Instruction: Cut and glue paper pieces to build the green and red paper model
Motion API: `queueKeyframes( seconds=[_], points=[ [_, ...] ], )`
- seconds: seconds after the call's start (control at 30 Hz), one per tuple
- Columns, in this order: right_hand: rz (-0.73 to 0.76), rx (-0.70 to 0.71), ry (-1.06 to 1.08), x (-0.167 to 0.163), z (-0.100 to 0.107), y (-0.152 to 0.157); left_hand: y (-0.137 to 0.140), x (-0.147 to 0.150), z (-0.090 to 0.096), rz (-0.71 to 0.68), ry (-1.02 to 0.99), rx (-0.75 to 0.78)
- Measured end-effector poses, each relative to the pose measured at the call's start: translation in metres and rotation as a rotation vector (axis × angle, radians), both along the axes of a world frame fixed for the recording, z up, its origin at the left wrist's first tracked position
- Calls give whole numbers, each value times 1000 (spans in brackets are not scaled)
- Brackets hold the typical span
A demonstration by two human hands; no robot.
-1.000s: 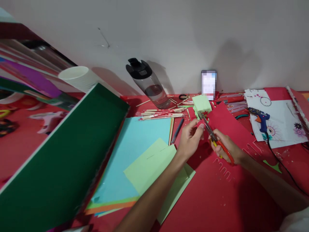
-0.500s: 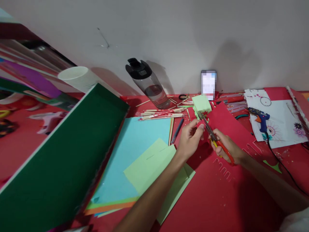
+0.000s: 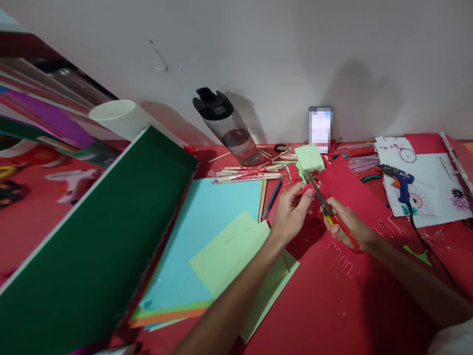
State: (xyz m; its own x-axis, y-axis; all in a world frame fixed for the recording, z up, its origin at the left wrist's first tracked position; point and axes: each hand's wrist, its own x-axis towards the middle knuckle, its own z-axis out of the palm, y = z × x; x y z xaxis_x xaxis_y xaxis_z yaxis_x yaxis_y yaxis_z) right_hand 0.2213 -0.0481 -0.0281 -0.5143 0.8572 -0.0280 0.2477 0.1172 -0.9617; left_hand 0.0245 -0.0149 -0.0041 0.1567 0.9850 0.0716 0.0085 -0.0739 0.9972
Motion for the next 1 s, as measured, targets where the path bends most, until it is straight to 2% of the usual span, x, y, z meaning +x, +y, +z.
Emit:
queueKeyframes(
  seconds=[0.43, 0.73, 1.0],
  points=[
    [-40, -24, -9, 0, 0, -2, 0, 0, -3, -3, 0, 27],
    [-53, -51, 3, 2, -9, 0, 0, -1, -2, -8, 19, 12],
    [-3, 11, -54, 8, 1, 6, 5, -9, 6, -73, 47, -1]
  ],
)
